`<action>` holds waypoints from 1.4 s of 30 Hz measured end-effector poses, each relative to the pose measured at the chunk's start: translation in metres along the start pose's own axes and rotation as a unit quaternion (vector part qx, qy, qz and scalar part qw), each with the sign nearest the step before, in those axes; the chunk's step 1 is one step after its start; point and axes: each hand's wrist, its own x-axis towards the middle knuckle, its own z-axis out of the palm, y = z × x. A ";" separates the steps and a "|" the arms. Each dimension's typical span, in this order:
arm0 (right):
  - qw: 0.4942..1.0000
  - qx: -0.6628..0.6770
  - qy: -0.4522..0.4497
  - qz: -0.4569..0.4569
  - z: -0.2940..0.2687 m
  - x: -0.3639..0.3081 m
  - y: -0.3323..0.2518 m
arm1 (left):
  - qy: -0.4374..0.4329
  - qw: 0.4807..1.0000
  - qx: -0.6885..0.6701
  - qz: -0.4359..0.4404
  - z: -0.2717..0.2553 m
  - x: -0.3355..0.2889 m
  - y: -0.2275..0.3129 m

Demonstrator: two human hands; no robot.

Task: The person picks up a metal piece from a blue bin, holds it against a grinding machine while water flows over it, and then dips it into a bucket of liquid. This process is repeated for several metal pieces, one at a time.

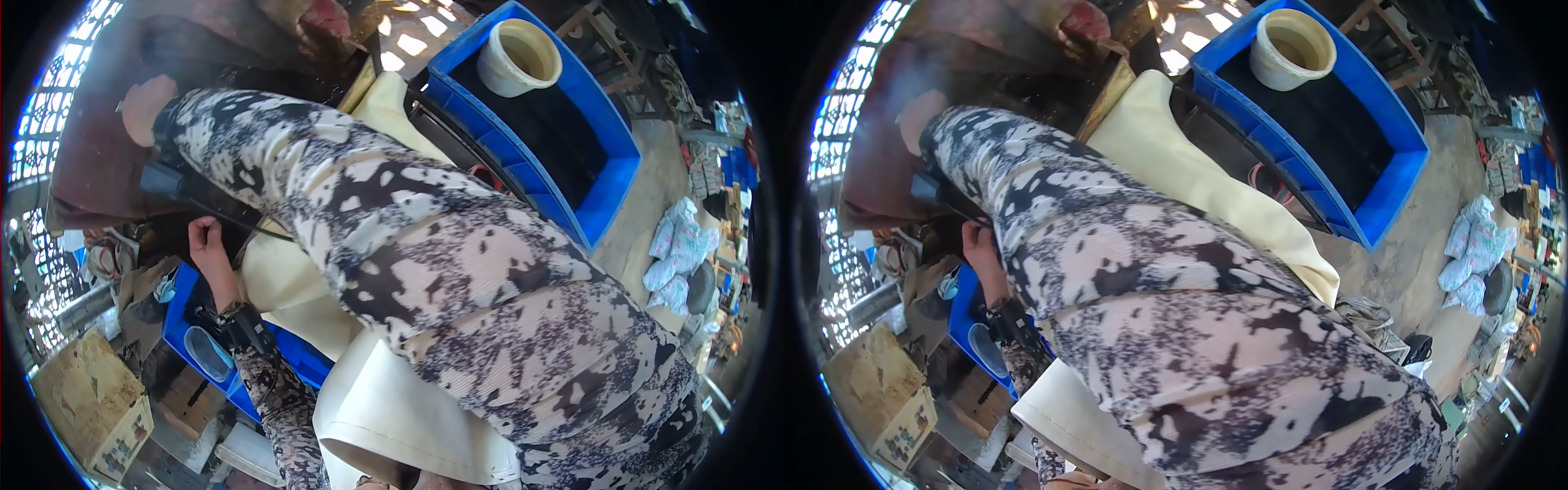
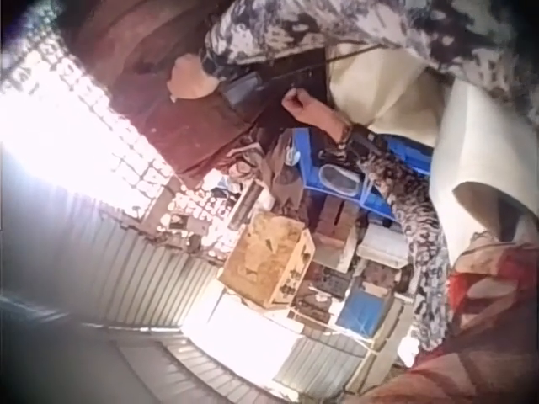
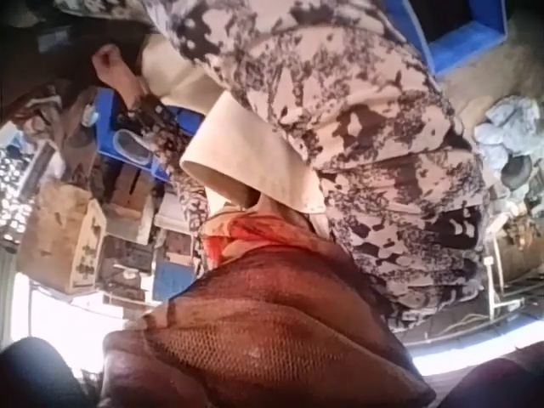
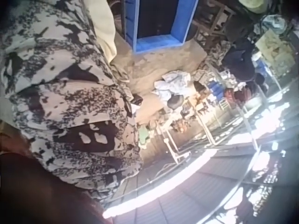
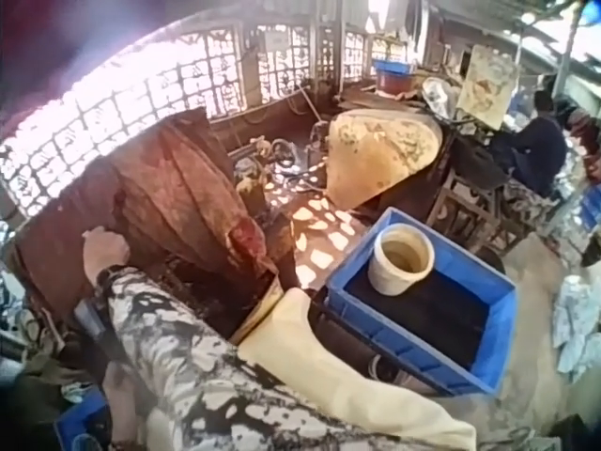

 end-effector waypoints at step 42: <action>0.986 -0.077 -0.089 -0.121 -0.018 0.003 0.024 | -0.023 0.961 -0.246 -0.121 -0.004 -0.009 0.020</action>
